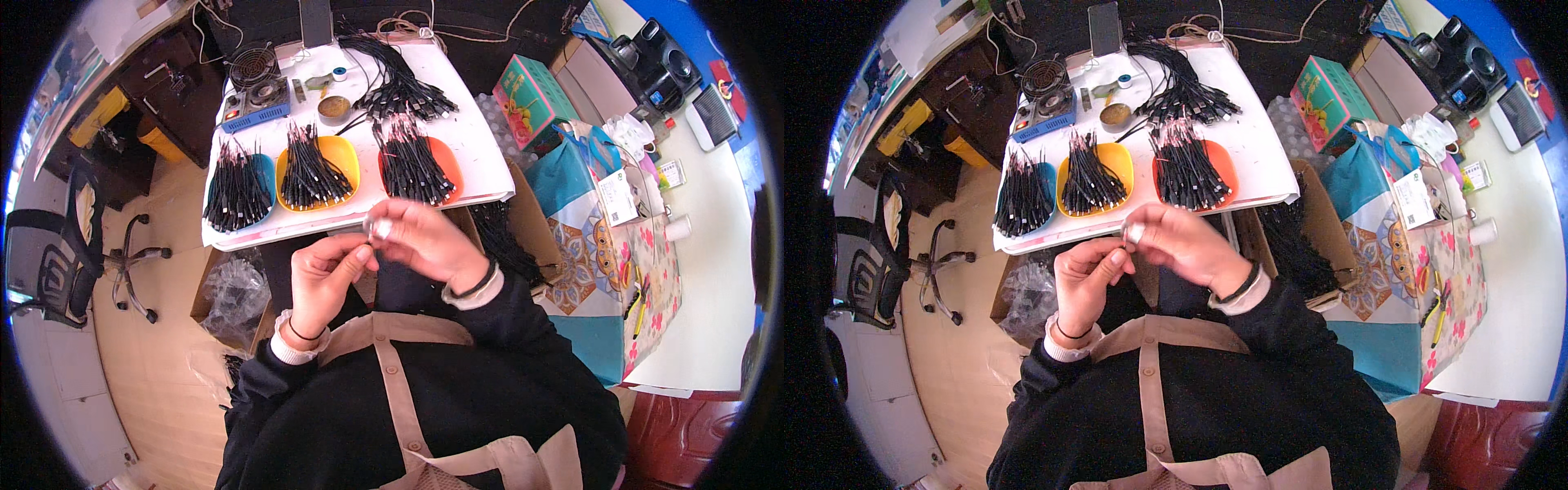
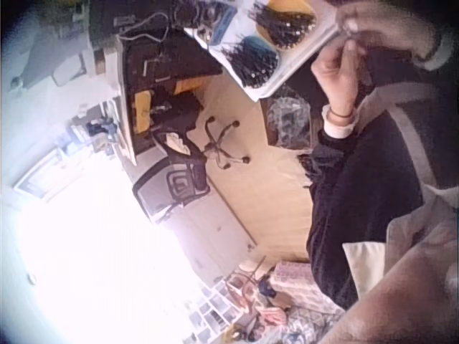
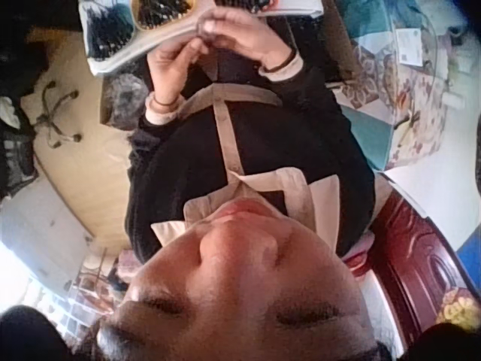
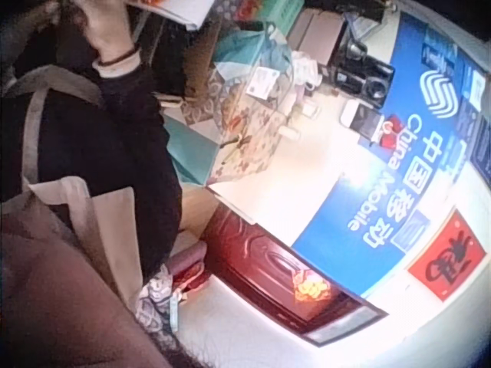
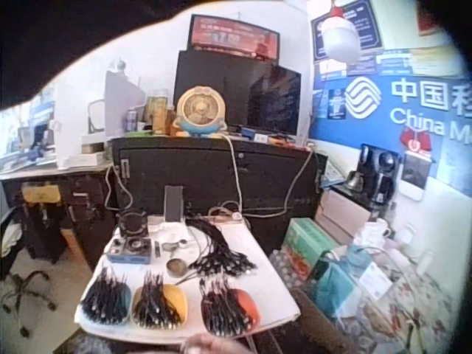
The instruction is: The person repeatedly picks black cables from trays, strips the ends, and wraps a small white component around the exposed wires. Finished units are placed into a blue plastic tray on the table. The process is repeated for multiple cables throughout the clip.
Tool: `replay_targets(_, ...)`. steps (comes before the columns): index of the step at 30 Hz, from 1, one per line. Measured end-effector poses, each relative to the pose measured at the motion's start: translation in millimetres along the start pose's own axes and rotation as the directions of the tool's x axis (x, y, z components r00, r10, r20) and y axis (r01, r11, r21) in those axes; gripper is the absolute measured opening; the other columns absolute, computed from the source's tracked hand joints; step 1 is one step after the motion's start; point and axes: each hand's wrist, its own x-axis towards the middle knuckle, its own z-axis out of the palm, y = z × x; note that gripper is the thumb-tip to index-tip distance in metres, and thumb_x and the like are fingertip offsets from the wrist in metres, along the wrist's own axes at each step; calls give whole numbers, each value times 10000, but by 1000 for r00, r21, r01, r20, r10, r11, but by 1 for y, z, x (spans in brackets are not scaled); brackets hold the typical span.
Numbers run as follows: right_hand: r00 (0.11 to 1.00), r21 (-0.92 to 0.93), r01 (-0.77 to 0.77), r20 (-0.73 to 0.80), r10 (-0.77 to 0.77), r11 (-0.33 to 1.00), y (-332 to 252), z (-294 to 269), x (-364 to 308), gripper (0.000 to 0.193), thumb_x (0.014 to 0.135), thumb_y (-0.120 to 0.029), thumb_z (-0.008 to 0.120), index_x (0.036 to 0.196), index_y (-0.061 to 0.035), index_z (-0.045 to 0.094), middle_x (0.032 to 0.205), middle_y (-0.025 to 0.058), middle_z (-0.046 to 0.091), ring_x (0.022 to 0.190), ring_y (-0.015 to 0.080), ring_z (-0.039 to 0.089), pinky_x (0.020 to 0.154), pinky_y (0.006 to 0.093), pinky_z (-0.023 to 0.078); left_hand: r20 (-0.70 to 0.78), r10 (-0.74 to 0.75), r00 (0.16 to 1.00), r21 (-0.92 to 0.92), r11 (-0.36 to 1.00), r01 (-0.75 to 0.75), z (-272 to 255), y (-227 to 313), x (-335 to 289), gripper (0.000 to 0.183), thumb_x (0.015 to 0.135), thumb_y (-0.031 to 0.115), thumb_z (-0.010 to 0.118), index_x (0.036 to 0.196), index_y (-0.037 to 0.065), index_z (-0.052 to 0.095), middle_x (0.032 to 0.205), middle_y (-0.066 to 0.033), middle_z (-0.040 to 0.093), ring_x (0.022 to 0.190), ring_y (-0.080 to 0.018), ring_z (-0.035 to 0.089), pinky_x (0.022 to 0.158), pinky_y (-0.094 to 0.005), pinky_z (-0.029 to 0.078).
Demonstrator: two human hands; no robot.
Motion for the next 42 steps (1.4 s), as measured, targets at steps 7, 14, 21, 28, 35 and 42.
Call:
replay_targets(7, 797, -956, -163, -273, -539, 245, -39, -84, 33, 149, 798, -151, 681, 794, -8, 638, 740, 143, 650, 693, 279, 650, 643, 370, 507, -57, -93, 994, -240, 968, 76, -6, -13, 13, 134, 934, 46, 575, 1011, -37, 647, 770, -54, 638, 602, -58, 478, 540, -174, 348)
replay_targets(14, 726, -938, -296, -342, -597, 178, -23, -92, 39, 180, 795, -189, 679, 738, -23, 638, 750, 153, 664, 733, 343, 647, 678, 421, 508, -73, -159, 985, -298, 946, 130, -4, -16, 13, 138, 936, 59, 582, 1019, -27, 652, 788, -44, 652, 618, -48, 504, 567, -170, 396)
replay_targets(21, 694, -939, -323, -320, -645, 118, -24, -85, 40, 194, 797, -230, 684, 755, -41, 667, 760, 141, 671, 746, 328, 655, 683, 417, 513, -79, -139, 987, -335, 936, 105, 3, -12, 10, 141, 940, 67, 579, 1023, -19, 652, 814, -59, 668, 653, -68, 561, 601, -176, 441)
replay_targets(28, 741, -930, -368, -282, -609, -18, -23, -82, 38, 199, 790, -251, 690, 744, -59, 669, 736, 134, 663, 746, 337, 649, 685, 435, 513, -73, -121, 990, -368, 926, 86, 9, -5, 9, 153, 955, 78, 548, 1033, -15, 642, 873, -88, 671, 732, -129, 606, 660, -237, 482)
replay_targets(35, 703, -918, -391, -340, -624, 60, -20, -86, 37, 209, 797, -260, 673, 739, -59, 683, 788, 148, 677, 778, 338, 655, 692, 440, 515, -70, -126, 990, -384, 919, 90, 12, -4, 6, 149, 945, 88, 573, 1020, -16, 649, 866, -97, 688, 717, -129, 640, 662, -229, 512)
replay_targets(42, 655, -926, -347, -355, -668, 152, -19, -90, 38, 193, 798, -240, 670, 764, -50, 680, 756, 145, 680, 738, 325, 662, 677, 420, 517, -58, -162, 985, -400, 908, 126, 13, -6, 7, 157, 952, 90, 561, 1033, -15, 646, 879, -100, 687, 734, -138, 646, 676, -240, 524)
